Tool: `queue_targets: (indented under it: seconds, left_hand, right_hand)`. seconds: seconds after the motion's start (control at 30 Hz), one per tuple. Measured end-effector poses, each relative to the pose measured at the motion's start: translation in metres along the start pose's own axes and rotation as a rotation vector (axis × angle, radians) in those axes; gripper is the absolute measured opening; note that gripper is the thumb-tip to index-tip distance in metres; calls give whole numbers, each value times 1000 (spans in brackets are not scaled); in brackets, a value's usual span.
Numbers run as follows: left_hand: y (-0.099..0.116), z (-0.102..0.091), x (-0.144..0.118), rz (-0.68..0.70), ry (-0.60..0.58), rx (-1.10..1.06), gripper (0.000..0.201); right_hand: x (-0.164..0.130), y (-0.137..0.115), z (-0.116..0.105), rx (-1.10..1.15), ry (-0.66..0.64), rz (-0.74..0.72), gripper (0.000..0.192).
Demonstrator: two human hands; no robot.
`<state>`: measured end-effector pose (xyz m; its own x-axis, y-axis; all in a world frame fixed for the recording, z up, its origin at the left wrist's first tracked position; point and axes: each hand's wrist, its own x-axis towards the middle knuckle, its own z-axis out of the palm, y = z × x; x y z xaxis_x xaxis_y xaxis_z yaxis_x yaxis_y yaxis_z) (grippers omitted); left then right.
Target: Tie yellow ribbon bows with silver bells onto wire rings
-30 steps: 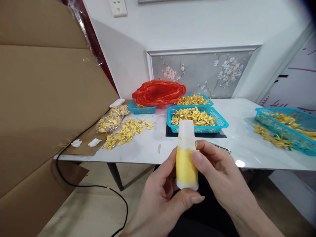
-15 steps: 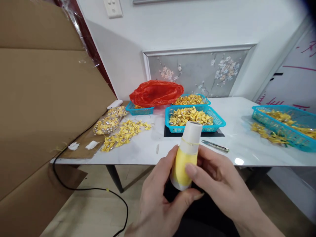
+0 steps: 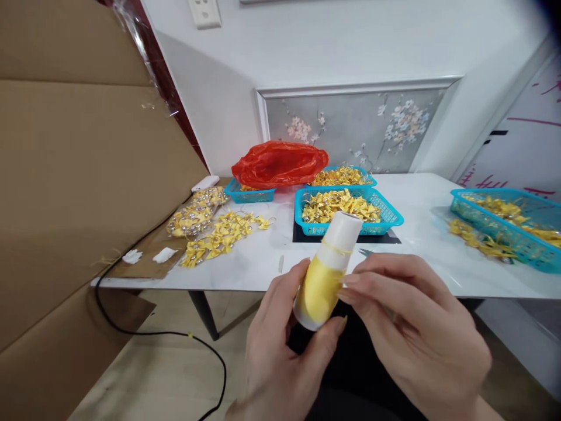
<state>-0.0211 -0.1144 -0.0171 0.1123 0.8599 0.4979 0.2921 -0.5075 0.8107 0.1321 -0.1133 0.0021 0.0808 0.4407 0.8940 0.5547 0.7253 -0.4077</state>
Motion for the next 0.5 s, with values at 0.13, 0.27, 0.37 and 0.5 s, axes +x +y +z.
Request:
queue_targets:
  seconds: [0.13,0.27,0.37,0.5]
  left_hand:
    - [0,-1,0,-6,-6,13,61]
    - [-2,0,0,-25,-21,-41,57]
    - [-3,2,1,-5,-1,-8,47]
    - [-4,4,2,0,91,128,41]
  right_hand:
    - [8,0,-2,-134,-36,-116,19]
    - [9,5,0,-169,-80,-207,21]
    - [7,6,1,-77,-142,-172,19]
    - [0,4,-4,109,-186,9,19]
